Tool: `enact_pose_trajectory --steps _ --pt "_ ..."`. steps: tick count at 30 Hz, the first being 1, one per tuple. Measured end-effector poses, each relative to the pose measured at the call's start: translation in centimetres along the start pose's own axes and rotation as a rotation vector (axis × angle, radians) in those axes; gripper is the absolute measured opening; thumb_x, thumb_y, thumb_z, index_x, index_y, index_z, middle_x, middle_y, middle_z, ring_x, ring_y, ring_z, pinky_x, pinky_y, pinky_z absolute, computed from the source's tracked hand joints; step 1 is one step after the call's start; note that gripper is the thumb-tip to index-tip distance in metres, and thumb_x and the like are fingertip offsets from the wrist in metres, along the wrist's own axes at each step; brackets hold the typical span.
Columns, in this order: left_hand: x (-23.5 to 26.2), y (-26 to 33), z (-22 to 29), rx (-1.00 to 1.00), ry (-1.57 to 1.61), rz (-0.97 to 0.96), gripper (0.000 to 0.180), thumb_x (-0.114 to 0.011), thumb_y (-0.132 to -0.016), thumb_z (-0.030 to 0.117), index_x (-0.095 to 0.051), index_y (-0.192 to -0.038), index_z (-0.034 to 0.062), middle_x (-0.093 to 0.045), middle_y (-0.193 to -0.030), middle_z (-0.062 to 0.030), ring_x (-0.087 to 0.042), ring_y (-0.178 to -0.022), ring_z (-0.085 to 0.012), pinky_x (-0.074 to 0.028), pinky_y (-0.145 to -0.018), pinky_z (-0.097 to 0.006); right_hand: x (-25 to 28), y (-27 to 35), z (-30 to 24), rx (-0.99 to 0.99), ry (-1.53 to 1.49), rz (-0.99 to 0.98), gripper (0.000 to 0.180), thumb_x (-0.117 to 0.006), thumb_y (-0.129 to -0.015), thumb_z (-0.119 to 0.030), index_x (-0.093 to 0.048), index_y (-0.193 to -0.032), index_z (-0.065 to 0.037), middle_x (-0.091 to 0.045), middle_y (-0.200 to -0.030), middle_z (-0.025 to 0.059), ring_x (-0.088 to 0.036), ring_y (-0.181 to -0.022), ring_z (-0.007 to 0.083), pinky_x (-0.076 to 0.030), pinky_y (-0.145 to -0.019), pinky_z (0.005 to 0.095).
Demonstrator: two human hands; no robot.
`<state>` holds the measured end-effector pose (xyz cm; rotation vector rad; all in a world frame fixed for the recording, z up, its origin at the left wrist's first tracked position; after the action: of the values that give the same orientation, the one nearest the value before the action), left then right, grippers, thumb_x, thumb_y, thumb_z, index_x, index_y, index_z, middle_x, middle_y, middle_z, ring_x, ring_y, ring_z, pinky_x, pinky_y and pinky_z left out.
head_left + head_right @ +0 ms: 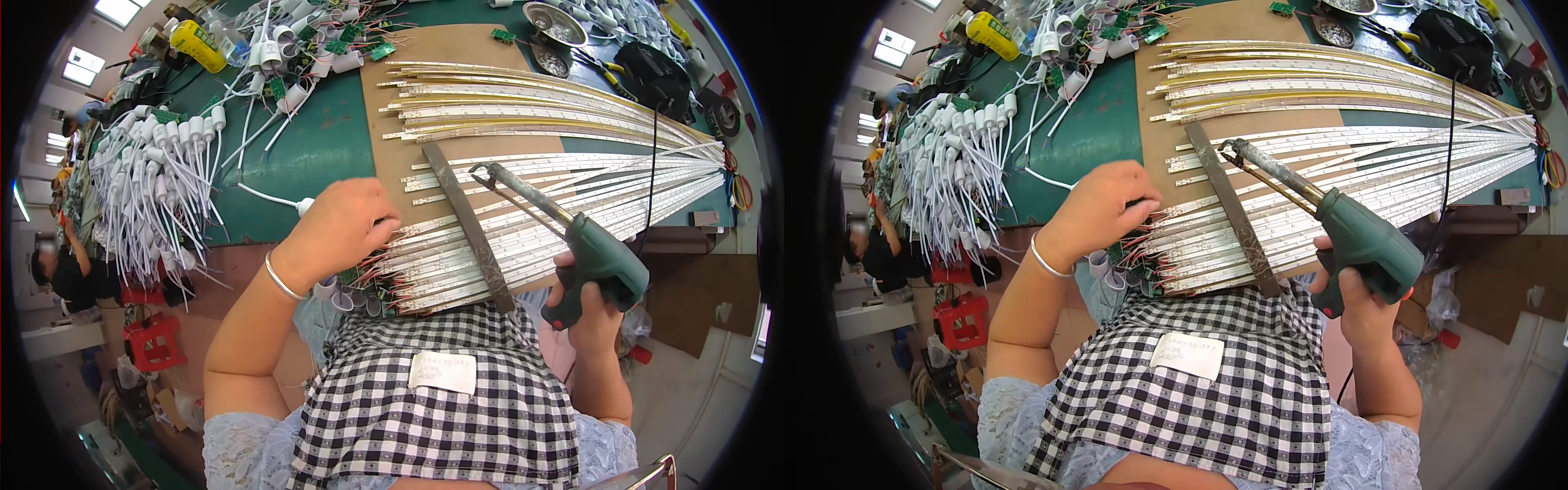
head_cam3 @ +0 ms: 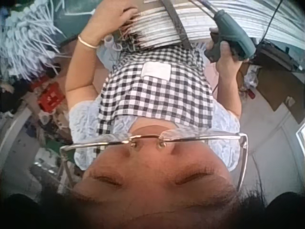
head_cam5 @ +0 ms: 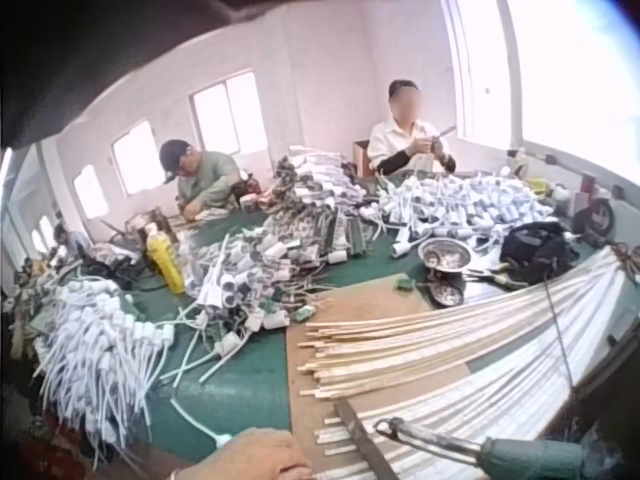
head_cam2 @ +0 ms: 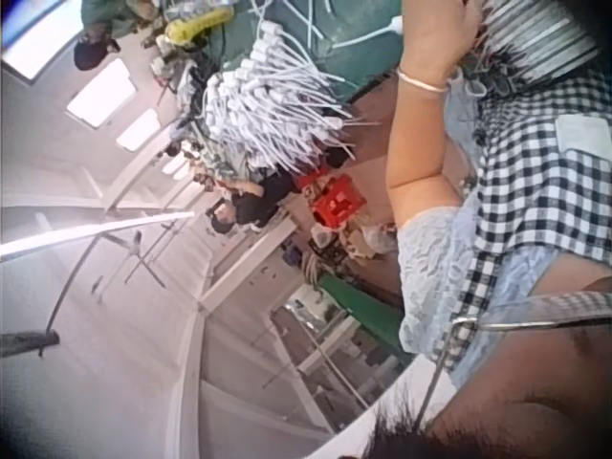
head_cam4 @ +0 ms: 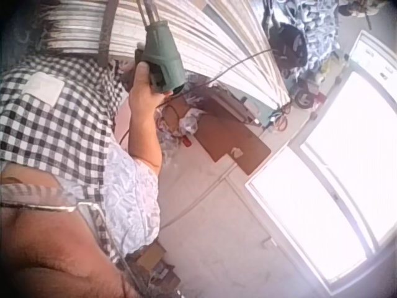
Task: The person uses a soldering iron to attach wires to the ends of LED light strips. They repeatedly pick up a strip, apply solder to the connection point, and place the finished unit aside. The task involves handling multiple LED strips and wires on a workbench.
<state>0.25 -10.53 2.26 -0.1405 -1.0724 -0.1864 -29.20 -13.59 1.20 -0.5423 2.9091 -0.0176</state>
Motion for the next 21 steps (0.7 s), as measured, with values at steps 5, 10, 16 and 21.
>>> enact_pose_trajectory --steps 5,10,16,21 --pt "2.5 -1.3 -0.6 -0.073 -0.184 0.293 0.01 -0.067 -0.081 0.011 -0.068 -0.089 0.0068 -0.063 -0.089 -0.0075 -0.059 -0.087 -0.0289 -0.045 -0.076 -0.041 0.2 -0.5 0.5 -0.031 -0.018 0.014 0.044 -0.061 -0.092 -0.019 -0.051 -0.128 0.004 -0.065 -0.11 0.0181 -0.064 -0.066 0.0183 -0.053 -0.059 0.0291" --pt "5.9 -1.7 -5.3 0.007 -0.317 0.432 0.01 -0.067 -0.08 0.009 -0.068 -0.089 0.0056 -0.064 -0.088 -0.0086 -0.06 -0.084 -0.0303 -0.046 -0.073 -0.041 1.2 -0.6 1.6 -0.081 -0.077 0.124 0.041 -0.055 -0.091 -0.012 -0.049 -0.129 0.004 -0.064 -0.11 0.0182 -0.064 -0.066 0.0195 -0.053 -0.057 0.0299" --pt "9.4 -0.8 -14.8 0.25 -0.333 0.607 0.016 -0.068 -0.08 0.013 -0.068 -0.093 0.0042 -0.065 -0.084 -0.0115 -0.06 -0.079 -0.0324 -0.047 -0.072 -0.043 0.8 -1.7 2.0 -0.127 -0.037 0.112 0.044 -0.058 -0.092 -0.017 -0.048 -0.13 0.003 -0.063 -0.111 0.0175 -0.063 -0.065 0.019 -0.052 -0.052 0.0295" --pt "7.7 -3.8 -15.0 0.292 -0.697 0.543 0.034 -0.08 -0.069 0.032 -0.071 -0.099 0.0182 -0.051 -0.09 -0.0018 -0.052 -0.089 -0.0238 -0.039 -0.074 -0.04 0.6 -2.1 1.7 -0.109 -0.034 0.113 0.046 -0.063 -0.092 -0.021 -0.049 -0.129 0.002 -0.064 -0.111 0.0173 -0.065 -0.065 0.0196 -0.053 -0.053 0.0291"
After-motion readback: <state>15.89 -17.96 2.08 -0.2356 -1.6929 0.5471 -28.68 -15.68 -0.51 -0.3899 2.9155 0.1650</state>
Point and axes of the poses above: each hand's wrist, its own y-axis away from the middle knuckle, its own x-axis out of the back of the hand, z = x × y, the point moved 8 cm from there along -y, towards the middle knuckle
